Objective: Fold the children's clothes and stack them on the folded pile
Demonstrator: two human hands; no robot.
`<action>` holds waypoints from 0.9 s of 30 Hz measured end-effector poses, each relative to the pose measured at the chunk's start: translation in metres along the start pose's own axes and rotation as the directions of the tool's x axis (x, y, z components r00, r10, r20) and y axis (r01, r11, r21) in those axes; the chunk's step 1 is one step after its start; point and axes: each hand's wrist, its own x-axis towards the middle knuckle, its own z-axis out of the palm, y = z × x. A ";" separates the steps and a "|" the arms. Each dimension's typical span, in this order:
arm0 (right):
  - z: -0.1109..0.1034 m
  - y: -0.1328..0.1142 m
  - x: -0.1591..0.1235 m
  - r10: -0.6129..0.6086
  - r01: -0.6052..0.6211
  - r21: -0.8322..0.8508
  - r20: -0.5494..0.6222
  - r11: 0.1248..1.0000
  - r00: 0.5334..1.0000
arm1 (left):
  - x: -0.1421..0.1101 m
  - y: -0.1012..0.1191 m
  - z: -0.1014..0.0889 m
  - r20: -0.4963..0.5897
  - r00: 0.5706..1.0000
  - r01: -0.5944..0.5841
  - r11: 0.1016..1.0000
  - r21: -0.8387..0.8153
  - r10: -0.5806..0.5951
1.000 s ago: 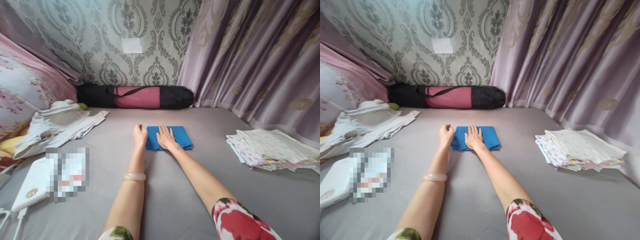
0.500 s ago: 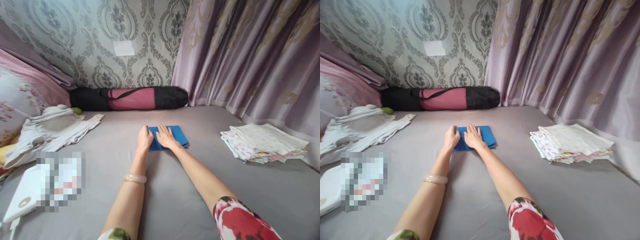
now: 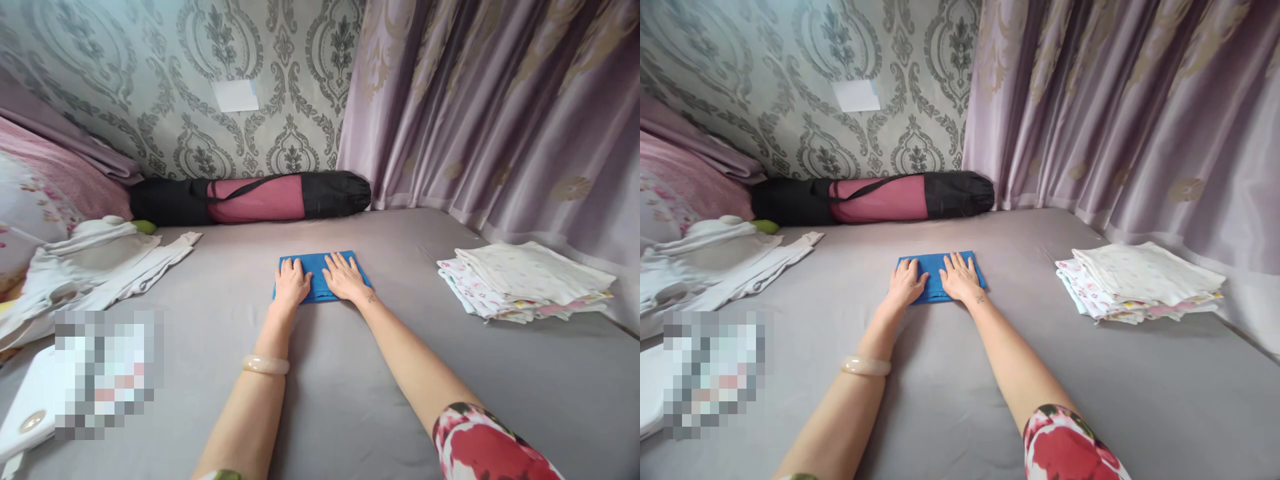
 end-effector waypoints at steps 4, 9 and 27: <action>-0.005 0.003 0.000 -0.004 0.003 0.041 0.024 0.999 1.000 | 0.000 -0.001 0.000 0.038 0.999 0.004 0.999 0.033 -0.006; -0.016 0.014 -0.002 0.089 -0.086 0.061 -0.055 0.994 0.995 | 0.000 -0.007 -0.004 0.038 0.999 0.023 0.998 0.062 -0.026; -0.026 0.042 0.007 0.274 -0.266 0.459 0.050 0.847 0.960 | 0.007 -0.022 -0.014 0.027 0.975 0.222 0.975 0.019 -0.222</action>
